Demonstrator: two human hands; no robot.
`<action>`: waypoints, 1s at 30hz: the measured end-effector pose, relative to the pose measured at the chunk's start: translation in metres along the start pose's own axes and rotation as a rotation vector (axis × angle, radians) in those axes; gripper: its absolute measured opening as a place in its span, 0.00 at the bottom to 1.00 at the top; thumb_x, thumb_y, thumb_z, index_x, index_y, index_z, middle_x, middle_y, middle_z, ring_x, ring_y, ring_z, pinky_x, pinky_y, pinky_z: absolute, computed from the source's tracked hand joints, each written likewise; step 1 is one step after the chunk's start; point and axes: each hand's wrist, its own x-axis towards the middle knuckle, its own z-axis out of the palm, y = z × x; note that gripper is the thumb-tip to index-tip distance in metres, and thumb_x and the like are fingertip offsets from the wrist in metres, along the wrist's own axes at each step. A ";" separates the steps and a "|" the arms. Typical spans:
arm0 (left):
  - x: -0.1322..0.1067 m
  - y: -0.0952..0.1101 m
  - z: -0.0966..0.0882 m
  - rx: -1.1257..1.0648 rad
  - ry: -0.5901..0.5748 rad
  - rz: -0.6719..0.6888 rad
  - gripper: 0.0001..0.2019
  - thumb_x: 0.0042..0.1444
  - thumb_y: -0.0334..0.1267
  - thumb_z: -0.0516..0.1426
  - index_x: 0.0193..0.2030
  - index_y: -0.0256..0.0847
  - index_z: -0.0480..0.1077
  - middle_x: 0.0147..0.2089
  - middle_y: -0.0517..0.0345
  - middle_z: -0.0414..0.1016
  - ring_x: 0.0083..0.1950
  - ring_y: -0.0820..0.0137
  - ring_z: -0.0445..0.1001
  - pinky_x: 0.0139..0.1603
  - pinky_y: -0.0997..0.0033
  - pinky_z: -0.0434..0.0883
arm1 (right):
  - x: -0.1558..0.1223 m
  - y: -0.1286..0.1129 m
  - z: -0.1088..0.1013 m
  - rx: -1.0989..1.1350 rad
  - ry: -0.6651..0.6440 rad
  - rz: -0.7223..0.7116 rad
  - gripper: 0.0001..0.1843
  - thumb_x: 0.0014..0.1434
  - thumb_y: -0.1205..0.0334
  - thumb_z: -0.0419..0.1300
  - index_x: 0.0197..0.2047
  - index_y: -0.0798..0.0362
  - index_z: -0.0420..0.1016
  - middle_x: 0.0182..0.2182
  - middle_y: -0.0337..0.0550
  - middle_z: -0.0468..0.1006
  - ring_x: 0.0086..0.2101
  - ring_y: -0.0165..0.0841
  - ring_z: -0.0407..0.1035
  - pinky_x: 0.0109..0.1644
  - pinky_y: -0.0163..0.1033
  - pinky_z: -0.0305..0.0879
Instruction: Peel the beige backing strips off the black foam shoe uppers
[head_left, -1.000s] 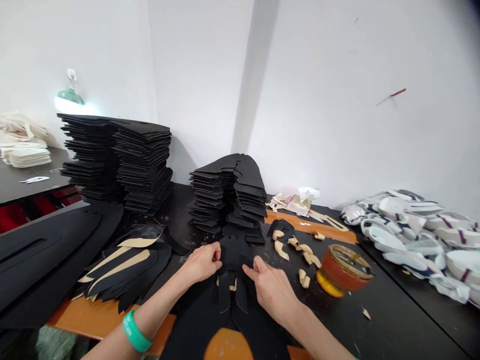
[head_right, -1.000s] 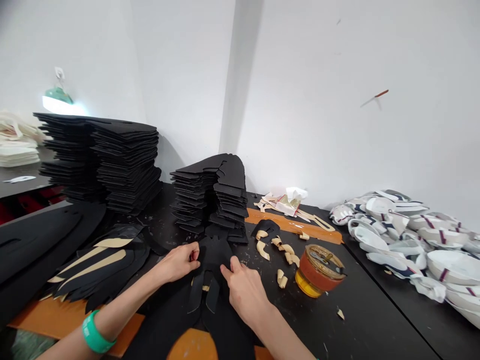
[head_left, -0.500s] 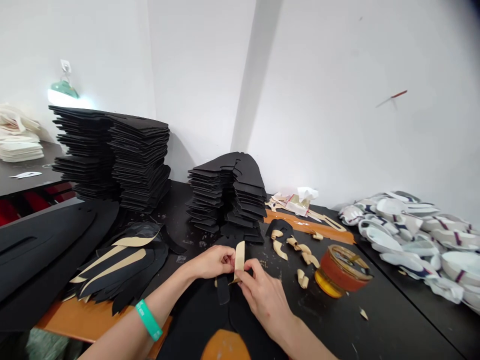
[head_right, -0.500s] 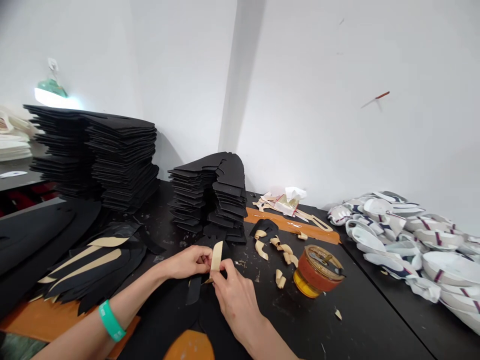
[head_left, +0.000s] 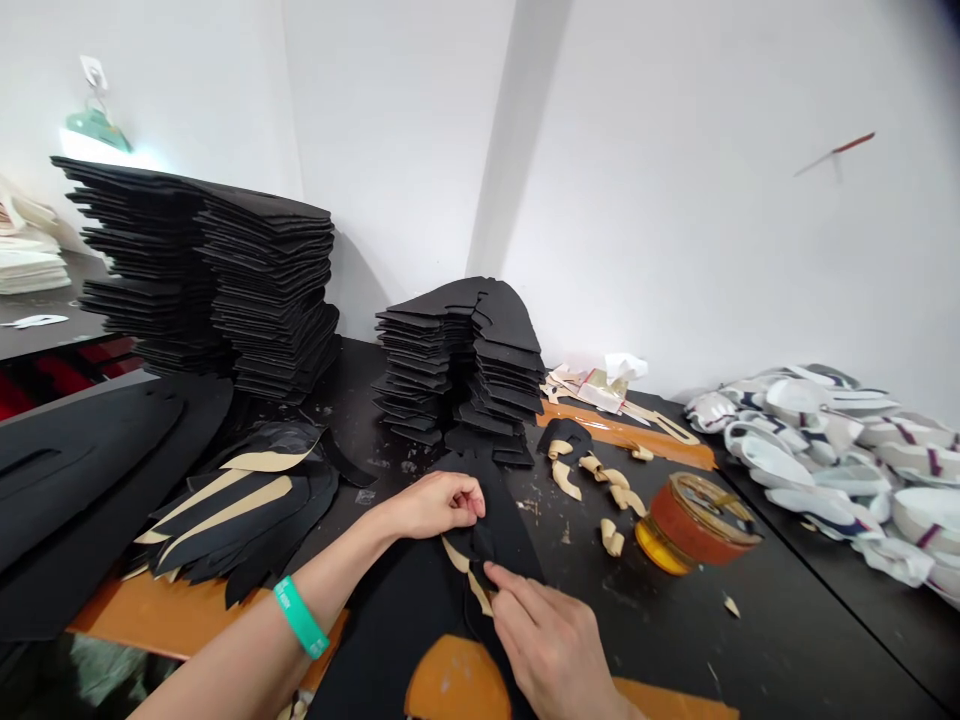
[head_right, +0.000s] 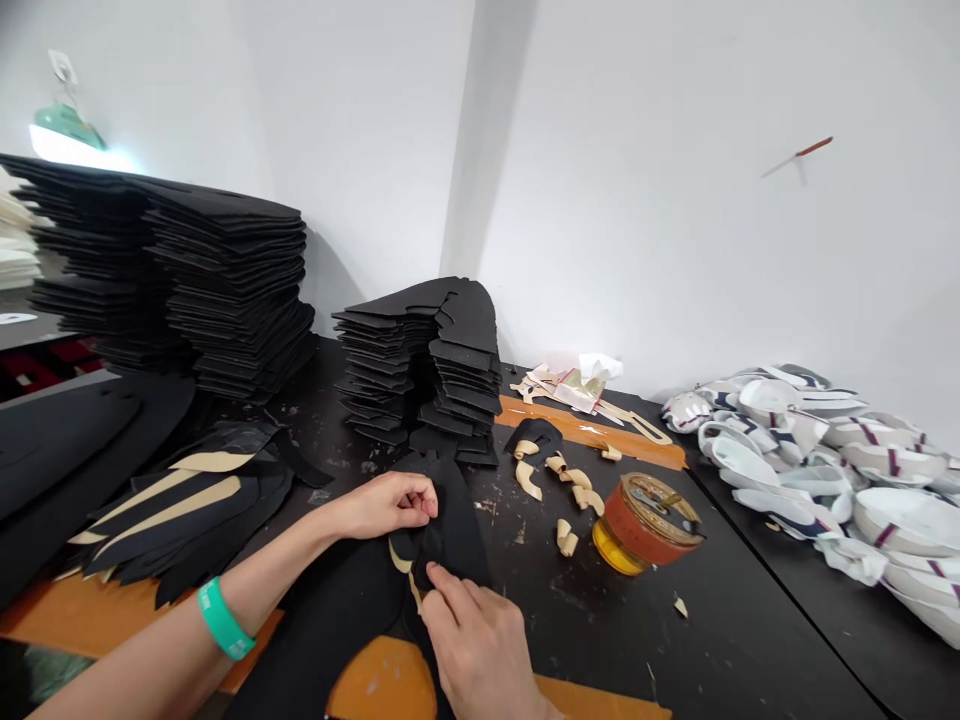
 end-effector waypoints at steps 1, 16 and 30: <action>0.000 0.000 0.000 0.005 -0.002 0.003 0.07 0.53 0.34 0.57 0.38 0.38 0.73 0.35 0.59 0.76 0.36 0.74 0.72 0.37 0.78 0.67 | -0.002 -0.002 -0.001 0.005 0.016 -0.011 0.14 0.61 0.76 0.47 0.31 0.54 0.69 0.40 0.48 0.81 0.30 0.32 0.76 0.32 0.35 0.72; -0.013 0.022 -0.002 0.121 -0.097 0.095 0.05 0.55 0.35 0.58 0.38 0.43 0.74 0.42 0.59 0.73 0.46 0.70 0.66 0.47 0.73 0.63 | -0.013 -0.008 0.005 0.137 0.031 -0.018 0.12 0.61 0.77 0.50 0.32 0.56 0.71 0.37 0.49 0.82 0.32 0.34 0.78 0.36 0.35 0.75; -0.014 0.027 0.005 0.152 -0.134 0.104 0.03 0.54 0.35 0.62 0.35 0.44 0.73 0.41 0.63 0.72 0.47 0.71 0.64 0.52 0.73 0.56 | -0.016 -0.009 0.000 0.078 0.028 -0.103 0.13 0.62 0.76 0.49 0.32 0.57 0.72 0.36 0.47 0.82 0.23 0.28 0.72 0.27 0.32 0.69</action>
